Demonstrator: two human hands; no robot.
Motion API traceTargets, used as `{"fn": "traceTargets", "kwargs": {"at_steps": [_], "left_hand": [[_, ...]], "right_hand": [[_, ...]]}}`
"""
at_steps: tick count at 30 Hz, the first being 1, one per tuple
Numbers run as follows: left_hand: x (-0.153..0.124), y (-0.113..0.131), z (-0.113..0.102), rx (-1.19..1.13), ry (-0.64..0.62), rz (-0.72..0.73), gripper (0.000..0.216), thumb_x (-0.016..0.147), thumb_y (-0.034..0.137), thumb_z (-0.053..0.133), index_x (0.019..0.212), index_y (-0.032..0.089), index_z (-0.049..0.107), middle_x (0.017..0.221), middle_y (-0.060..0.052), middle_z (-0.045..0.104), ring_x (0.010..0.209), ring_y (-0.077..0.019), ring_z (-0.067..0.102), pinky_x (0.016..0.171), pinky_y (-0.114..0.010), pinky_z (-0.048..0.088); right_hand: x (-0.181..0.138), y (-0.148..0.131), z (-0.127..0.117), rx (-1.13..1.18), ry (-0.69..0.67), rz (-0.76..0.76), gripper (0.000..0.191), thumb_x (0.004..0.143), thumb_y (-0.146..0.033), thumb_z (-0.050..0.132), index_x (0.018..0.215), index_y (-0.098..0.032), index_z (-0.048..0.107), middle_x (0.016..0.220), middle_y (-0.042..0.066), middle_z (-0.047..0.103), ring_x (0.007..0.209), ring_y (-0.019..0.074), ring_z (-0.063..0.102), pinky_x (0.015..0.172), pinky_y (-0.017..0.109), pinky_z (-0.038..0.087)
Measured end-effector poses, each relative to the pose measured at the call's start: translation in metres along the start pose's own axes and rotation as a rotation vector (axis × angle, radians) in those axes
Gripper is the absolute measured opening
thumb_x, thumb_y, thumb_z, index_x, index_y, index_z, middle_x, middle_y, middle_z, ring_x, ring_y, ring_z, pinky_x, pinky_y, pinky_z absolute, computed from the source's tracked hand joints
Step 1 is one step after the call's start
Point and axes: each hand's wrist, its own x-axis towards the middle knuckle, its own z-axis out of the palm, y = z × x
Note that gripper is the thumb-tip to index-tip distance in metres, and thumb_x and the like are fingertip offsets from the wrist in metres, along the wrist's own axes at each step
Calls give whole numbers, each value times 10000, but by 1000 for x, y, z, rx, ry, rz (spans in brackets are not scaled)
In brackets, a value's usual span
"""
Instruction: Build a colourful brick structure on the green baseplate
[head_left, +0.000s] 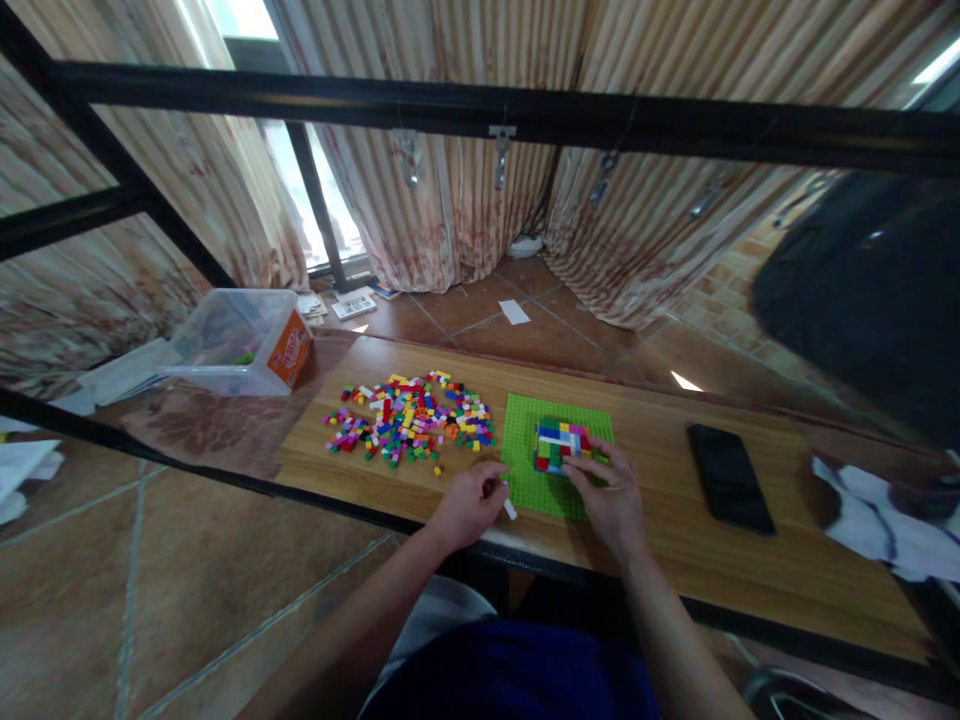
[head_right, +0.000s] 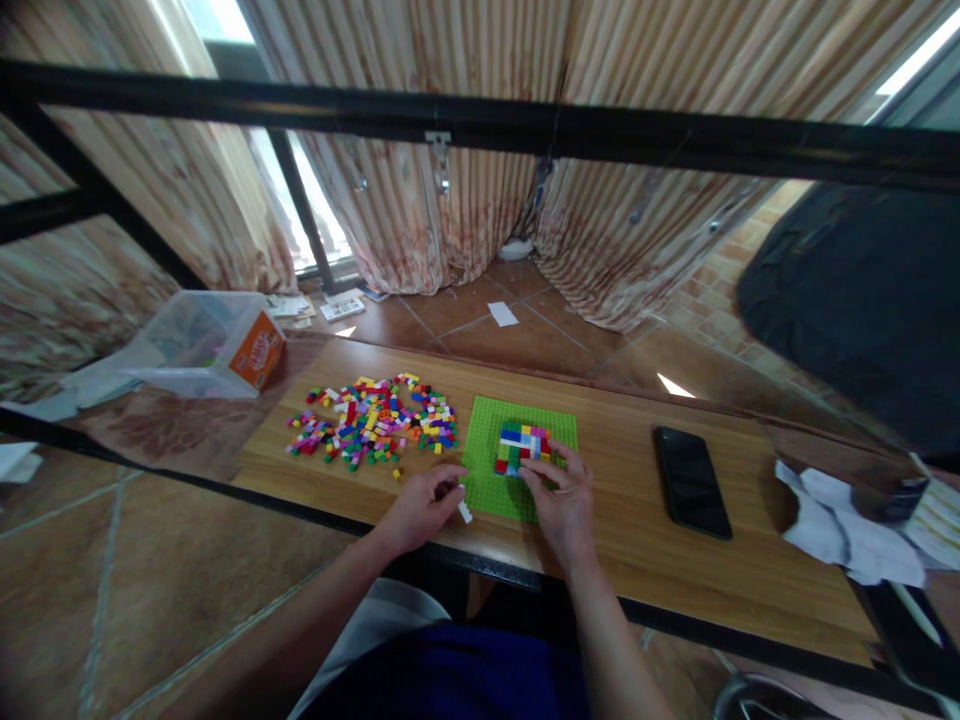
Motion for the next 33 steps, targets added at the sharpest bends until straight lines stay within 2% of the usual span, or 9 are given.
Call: {"fn": "traceTargets", "kwargs": {"at_steps": [7,16,25,33], "left_hand": [[-1,1,0,-6,-11,-7,275,837,237,544,1051,127,678,735,-32,655,667,-156,592,653,-263,461],[1,-1,0,-10,-6,-14,286,827,233,550,1063,139,682,755,-30,664,656,-150,588,655,-261,466],[0,1,1,-28,-13,-32,283,822,221,558,1065,151,686,745,-22,658,659,-147,586,653,-253,464],[1,-4,1,-65,-14,-17,262,822,235,573,1046,155,684,736,-17,651,660,-142,576,646,-245,459]], "right_hand": [[-1,0,7,88,60,48,224,761,-447,678,785,-229,727,1199,79,575,1115,240,548,1012,469,411],[-10,-3,5,-108,104,-164,198,869,-354,578,872,-236,737,1166,101,600,1077,238,567,931,463,477],[-23,-6,3,-379,-1,-309,275,928,-249,463,1051,-230,708,1202,129,609,1128,263,539,944,467,455],[-24,-8,2,-406,-60,-302,329,939,-239,423,1133,-222,689,1205,128,620,1113,273,529,933,458,465]]}}
